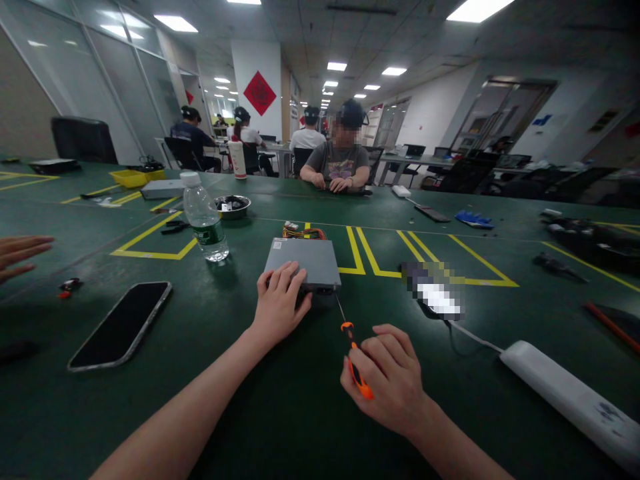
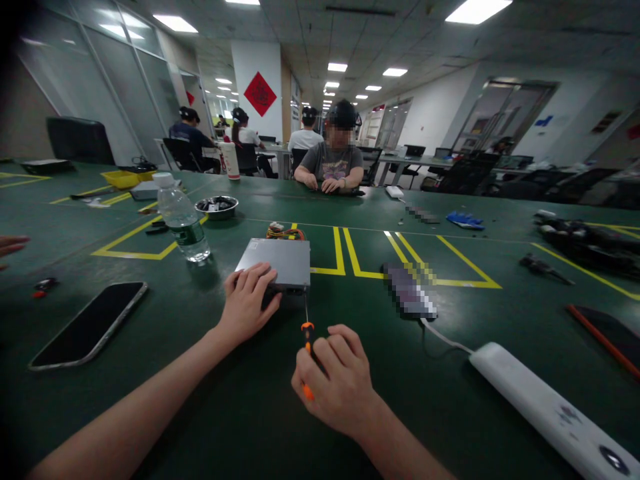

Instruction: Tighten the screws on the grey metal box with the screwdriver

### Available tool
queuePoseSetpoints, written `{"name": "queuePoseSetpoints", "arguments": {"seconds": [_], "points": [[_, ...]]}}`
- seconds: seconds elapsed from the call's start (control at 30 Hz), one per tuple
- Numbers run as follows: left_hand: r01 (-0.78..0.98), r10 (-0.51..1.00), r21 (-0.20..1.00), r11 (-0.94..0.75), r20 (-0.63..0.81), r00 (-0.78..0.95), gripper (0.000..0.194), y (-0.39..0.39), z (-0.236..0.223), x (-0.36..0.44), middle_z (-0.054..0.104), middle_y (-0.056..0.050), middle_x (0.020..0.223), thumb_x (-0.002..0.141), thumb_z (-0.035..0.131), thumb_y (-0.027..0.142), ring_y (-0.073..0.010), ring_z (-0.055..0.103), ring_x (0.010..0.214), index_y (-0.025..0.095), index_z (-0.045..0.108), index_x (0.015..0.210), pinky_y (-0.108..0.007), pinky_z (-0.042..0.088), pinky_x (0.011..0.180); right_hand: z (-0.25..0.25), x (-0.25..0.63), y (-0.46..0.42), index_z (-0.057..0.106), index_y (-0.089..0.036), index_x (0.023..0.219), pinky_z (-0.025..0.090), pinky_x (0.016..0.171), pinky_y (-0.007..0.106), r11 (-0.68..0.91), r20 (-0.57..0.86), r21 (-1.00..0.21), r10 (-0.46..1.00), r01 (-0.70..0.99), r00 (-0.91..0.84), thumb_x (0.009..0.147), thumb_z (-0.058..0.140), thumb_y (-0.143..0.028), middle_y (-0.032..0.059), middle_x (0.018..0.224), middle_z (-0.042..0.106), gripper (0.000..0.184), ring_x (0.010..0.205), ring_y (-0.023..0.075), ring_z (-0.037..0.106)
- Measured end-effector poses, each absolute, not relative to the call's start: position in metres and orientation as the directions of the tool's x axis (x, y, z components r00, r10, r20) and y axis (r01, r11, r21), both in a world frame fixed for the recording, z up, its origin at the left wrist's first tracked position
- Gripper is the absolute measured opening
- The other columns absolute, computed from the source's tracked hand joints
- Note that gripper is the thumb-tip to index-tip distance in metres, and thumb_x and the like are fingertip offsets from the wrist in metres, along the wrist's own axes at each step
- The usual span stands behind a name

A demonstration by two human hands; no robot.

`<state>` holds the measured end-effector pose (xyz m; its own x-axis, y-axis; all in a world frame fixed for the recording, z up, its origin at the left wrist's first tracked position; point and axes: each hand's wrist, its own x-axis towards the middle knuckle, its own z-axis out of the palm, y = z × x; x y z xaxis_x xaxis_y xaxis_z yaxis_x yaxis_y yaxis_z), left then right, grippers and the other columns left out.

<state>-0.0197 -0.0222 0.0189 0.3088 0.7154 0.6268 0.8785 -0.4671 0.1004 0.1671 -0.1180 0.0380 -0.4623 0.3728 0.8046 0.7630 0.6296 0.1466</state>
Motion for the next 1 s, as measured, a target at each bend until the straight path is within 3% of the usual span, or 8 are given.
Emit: {"name": "queuePoseSetpoints", "arguments": {"seconds": [0.13, 0.27, 0.37, 0.5, 0.63, 0.77, 1.0], "points": [[0.875, 0.714, 0.095, -0.474, 0.623, 0.319, 0.036, -0.022, 0.018, -0.021, 0.048, -0.010, 0.129, 0.084, 0.045, 0.033, -0.0239, 0.039, 0.122, 0.020, 0.047, 0.118, -0.043, 0.023, 0.099, 0.032, 0.162, -0.117, 0.056, -0.019, 0.075, 0.045, 0.073, 0.036, 0.640, 0.756, 0.163, 0.408, 0.751, -0.512, 0.075, 0.055, -0.019, 0.0008, 0.062, 0.054, 0.001, 0.062, 0.0143, 0.048], [0.873, 0.709, 0.093, -0.479, 0.628, 0.322, 0.037, -0.021, 0.018, -0.022, 0.049, -0.011, 0.128, 0.083, 0.045, 0.032, -0.0245, 0.039, 0.122, 0.020, 0.047, 0.118, -0.044, 0.024, 0.098, 0.033, 0.164, -0.115, 0.056, -0.015, 0.082, 0.045, 0.073, 0.036, 0.617, 0.763, 0.118, 0.445, 0.778, -0.469, 0.080, 0.055, -0.033, 0.0029, 0.065, 0.058, 0.018, 0.062, 0.0155, 0.052], [0.873, 0.708, 0.088, -0.480, 0.627, 0.326, 0.037, -0.021, 0.018, -0.022, 0.049, -0.011, 0.128, 0.083, 0.046, 0.032, -0.0248, 0.039, 0.122, 0.020, 0.047, 0.118, -0.044, 0.025, 0.098, 0.033, 0.165, -0.115, 0.055, -0.012, 0.086, 0.045, 0.068, 0.033, 0.626, 0.775, 0.071, 0.456, 0.777, -0.438, 0.080, 0.054, -0.022, 0.0021, 0.064, 0.058, 0.012, 0.057, 0.0129, 0.051], [0.872, 0.705, 0.088, -0.482, 0.630, 0.326, 0.037, -0.022, 0.017, -0.022, 0.049, -0.011, 0.128, 0.083, 0.045, 0.031, -0.0245, 0.039, 0.122, 0.020, 0.047, 0.118, -0.044, 0.025, 0.098, 0.030, 0.159, -0.116, 0.059, -0.014, 0.082, 0.044, 0.066, 0.033, 0.658, 0.725, 0.108, 0.461, 0.745, -0.513, 0.079, 0.050, -0.014, 0.0032, 0.064, 0.056, 0.009, 0.061, 0.0148, 0.050], [0.868, 0.699, 0.084, -0.489, 0.633, 0.332, 0.037, -0.021, 0.016, -0.022, 0.048, -0.011, 0.129, 0.083, 0.046, 0.030, -0.0243, 0.038, 0.122, 0.020, 0.046, 0.119, -0.044, 0.025, 0.098, 0.031, 0.156, -0.118, 0.061, -0.014, 0.081, 0.044, 0.068, 0.035, 0.664, 0.723, 0.080, 0.475, 0.744, -0.502, 0.077, 0.050, -0.016, 0.0040, 0.064, 0.055, 0.012, 0.063, 0.0158, 0.049], [0.871, 0.701, 0.077, -0.486, 0.629, 0.336, 0.037, -0.021, 0.015, -0.023, 0.048, -0.010, 0.129, 0.083, 0.044, 0.031, -0.0237, 0.038, 0.122, 0.020, 0.046, 0.119, -0.043, 0.024, 0.098, 0.037, 0.161, -0.119, 0.060, -0.013, 0.084, 0.043, 0.065, 0.036, 0.676, 0.749, 0.047, 0.464, 0.736, -0.474, 0.078, 0.053, -0.032, 0.0053, 0.066, 0.055, 0.022, 0.064, 0.0177, 0.050], [0.867, 0.701, 0.091, -0.490, 0.633, 0.329, 0.038, -0.021, 0.016, -0.022, 0.049, -0.011, 0.128, 0.082, 0.047, 0.030, -0.0250, 0.039, 0.122, 0.022, 0.046, 0.119, -0.044, 0.025, 0.098, 0.036, 0.163, -0.121, 0.054, -0.012, 0.086, 0.044, 0.069, 0.039, 0.669, 0.790, 0.039, 0.435, 0.742, -0.433, 0.073, 0.048, -0.019, 0.0064, 0.071, 0.054, 0.016, 0.069, 0.0193, 0.049]]}}
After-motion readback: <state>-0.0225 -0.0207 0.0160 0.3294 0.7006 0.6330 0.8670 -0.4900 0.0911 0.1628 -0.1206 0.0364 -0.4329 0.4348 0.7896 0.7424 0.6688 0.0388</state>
